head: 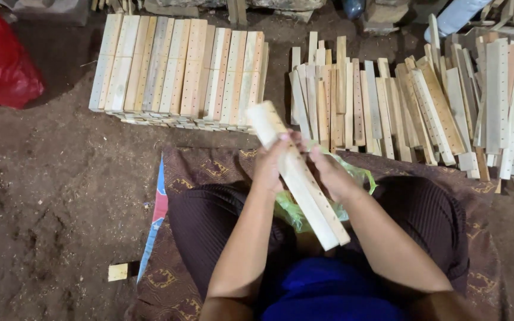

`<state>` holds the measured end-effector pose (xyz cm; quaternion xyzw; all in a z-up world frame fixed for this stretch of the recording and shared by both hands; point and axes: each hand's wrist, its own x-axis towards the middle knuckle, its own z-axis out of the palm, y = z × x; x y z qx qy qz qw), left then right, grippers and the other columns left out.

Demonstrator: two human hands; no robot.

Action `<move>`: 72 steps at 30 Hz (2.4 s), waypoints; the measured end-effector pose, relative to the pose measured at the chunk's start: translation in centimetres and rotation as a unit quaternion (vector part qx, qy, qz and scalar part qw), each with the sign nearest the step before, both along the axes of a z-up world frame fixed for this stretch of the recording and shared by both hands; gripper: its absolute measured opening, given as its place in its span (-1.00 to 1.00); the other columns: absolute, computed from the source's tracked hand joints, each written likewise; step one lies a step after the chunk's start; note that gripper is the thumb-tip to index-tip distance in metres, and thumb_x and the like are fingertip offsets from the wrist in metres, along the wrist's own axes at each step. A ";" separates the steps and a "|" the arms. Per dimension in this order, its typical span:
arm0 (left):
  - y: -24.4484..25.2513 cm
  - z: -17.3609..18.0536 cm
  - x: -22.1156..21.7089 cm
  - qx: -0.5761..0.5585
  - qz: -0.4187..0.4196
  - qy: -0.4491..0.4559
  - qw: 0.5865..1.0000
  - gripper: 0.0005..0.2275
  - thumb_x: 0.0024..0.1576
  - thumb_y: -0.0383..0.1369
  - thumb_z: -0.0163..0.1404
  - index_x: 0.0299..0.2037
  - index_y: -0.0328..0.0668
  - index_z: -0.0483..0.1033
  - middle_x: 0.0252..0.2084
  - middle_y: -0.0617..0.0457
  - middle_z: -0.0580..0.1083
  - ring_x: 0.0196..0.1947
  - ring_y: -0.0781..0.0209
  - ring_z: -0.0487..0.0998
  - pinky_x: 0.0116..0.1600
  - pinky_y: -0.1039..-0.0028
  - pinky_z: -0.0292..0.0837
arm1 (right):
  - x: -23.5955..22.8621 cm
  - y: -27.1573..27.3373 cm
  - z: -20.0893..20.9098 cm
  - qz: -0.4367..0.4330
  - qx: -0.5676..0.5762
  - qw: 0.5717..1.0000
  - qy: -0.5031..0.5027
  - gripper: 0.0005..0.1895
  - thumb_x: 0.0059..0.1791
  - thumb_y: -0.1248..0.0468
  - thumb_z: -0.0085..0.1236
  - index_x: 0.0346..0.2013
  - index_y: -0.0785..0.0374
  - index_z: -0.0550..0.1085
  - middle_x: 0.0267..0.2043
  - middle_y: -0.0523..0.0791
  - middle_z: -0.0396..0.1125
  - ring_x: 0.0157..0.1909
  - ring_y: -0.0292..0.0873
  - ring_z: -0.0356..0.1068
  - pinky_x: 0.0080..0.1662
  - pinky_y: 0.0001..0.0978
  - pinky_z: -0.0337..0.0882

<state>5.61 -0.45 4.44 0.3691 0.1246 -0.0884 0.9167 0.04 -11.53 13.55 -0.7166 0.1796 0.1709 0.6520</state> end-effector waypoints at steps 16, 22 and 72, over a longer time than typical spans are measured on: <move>1.6 -1.4 -1.2 -0.094 0.200 -0.050 0.974 -0.70 0.22 -0.35 0.07 0.10 -0.32 0.47 -0.06 -0.13 0.59 -0.10 0.00 0.65 0.11 -0.07 0.58 | -0.3 -4.4 -14.0 -0.248 0.452 0.857 -0.010 0.03 -0.11 -0.53 -0.20 0.26 0.25 0.41 0.05 0.15 0.45 0.06 0.21 0.48 0.00 0.20 0.52; 2.1 0.0 -1.5 -0.058 0.173 -0.067 0.981 -0.62 0.18 -0.31 0.13 0.14 -0.36 0.43 -0.12 -0.20 0.59 -0.18 0.00 0.67 0.05 -0.05 0.64 | -0.4 -4.2 -17.4 -0.192 0.427 0.884 -0.004 -0.08 -0.11 -0.47 -0.01 0.00 0.36 0.54 -0.20 0.14 0.51 -0.23 0.16 0.56 -0.18 0.06 0.60; 5.1 -4.2 -2.3 0.011 0.063 -0.036 0.997 -0.67 0.18 -0.27 0.13 0.05 -0.33 0.47 0.06 -0.41 0.53 0.01 -0.31 0.60 0.11 -0.02 0.55 | -4.2 -3.2 -13.4 0.120 0.235 0.962 -0.071 -0.60 -0.07 0.22 0.26 -0.07 0.49 0.51 -0.31 0.26 0.54 -0.26 0.14 0.61 -0.48 -0.18 0.65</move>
